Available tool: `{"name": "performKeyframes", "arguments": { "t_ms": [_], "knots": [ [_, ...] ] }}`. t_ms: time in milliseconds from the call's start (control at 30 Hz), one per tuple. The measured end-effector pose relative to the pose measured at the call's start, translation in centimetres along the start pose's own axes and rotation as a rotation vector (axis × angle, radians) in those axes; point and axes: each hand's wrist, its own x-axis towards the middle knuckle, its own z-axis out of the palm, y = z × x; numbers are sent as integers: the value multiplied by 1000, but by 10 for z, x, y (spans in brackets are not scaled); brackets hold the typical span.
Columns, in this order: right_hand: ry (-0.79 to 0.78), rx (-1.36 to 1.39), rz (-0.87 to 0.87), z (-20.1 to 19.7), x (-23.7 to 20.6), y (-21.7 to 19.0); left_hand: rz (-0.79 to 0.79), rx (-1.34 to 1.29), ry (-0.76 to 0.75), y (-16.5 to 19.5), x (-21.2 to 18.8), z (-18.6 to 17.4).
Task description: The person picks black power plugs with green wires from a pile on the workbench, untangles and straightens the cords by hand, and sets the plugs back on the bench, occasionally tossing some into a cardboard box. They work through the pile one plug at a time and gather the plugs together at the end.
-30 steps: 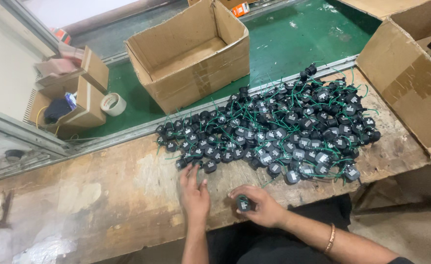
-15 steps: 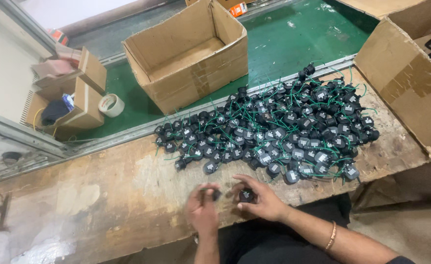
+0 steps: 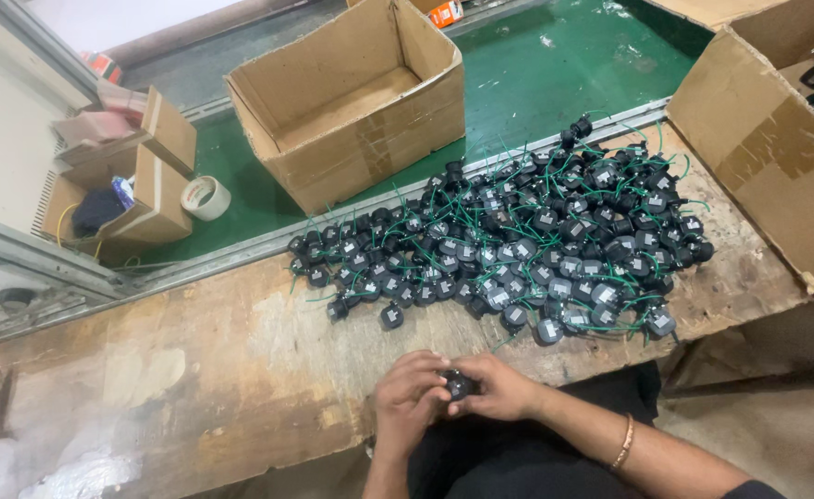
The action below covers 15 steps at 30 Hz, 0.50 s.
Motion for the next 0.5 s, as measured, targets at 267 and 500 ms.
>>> {"name": "performKeyframes", "arguments": {
  "t_ms": [267, 500],
  "knots": [
    [-21, -142, -137, 0, 3, -14, -89, -136, 101, -31, -10, 1],
    [46, -8, -77, -3, 4, -31, -55, 775, 188, -26, 37, -28]
  ]
}}
